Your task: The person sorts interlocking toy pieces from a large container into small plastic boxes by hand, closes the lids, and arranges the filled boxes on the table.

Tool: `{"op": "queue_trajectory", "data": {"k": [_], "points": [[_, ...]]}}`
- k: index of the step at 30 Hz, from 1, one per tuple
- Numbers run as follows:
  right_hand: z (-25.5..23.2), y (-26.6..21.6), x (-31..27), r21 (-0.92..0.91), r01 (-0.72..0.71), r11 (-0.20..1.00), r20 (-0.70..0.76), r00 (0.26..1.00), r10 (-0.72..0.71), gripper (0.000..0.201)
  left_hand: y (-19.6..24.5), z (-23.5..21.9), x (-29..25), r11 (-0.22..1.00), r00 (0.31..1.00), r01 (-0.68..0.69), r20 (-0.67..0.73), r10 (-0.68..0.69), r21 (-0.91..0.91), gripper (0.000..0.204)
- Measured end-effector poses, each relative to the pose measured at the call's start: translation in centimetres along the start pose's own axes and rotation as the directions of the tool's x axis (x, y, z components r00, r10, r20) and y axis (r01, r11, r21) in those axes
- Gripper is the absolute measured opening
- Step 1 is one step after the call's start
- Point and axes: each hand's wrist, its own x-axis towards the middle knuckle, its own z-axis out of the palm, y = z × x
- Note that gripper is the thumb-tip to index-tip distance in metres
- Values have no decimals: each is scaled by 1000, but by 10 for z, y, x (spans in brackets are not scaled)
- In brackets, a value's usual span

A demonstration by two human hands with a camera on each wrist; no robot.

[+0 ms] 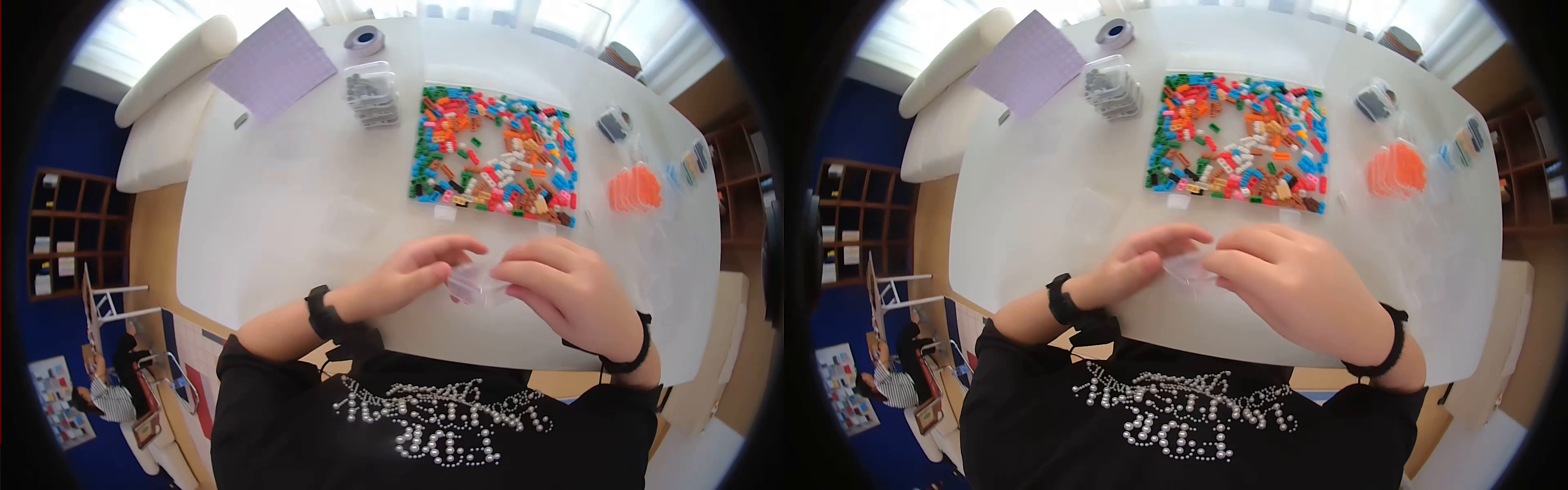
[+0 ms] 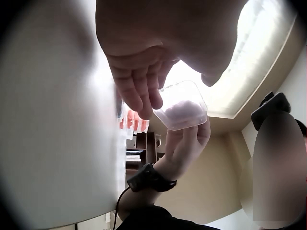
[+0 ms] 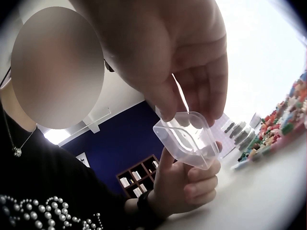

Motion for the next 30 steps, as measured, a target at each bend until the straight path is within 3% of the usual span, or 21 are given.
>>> {"op": "queue_trajectory", "data": {"k": [1,3,4,6,10,12,13,19,21,25,27,30], "points": [[-1,-1,2,8,31,999,10,999,-31,21,4,10,0,1000,999,-14,-28,14,11,48],[-4,-3,3,84,5,996,11,1000,-6,20,16,32,1,977,970,192,-168,-175,92,62],[-4,-5,2,107,-34,994,36,999,30,20,14,27,1,979,967,180,-197,-159,96,62],[1,-4,2,66,-29,997,63,998,25,20,7,13,2,984,973,175,147,-177,25,49],[14,-4,6,-74,-34,997,25,999,36,19,0,10,1,977,974,211,78,-213,33,47],[15,-11,6,-126,-31,992,72,997,41,23,1,8,3,974,967,215,-126,-222,-67,44],[16,-15,7,-182,-43,982,107,992,63,29,-1,9,2,976,967,205,-140,-212,-68,44],[27,-11,7,-280,-171,945,166,961,223,46,-4,8,4,975,974,171,-122,-189,-143,39],[21,-9,9,-256,-182,949,157,961,227,43,-4,6,5,924,962,158,-158,-224,-349,46],[14,6,7,-101,-177,979,174,966,193,34,-7,2,5,924,970,147,-130,-204,-353,49],[16,10,7,-89,-158,983,141,975,170,31,0,3,7,947,960,278,1,-281,-161,53],[20,13,10,-78,-135,988,107,984,143,24,0,9,3,959,968,247,-20,-252,-139,53]]}}
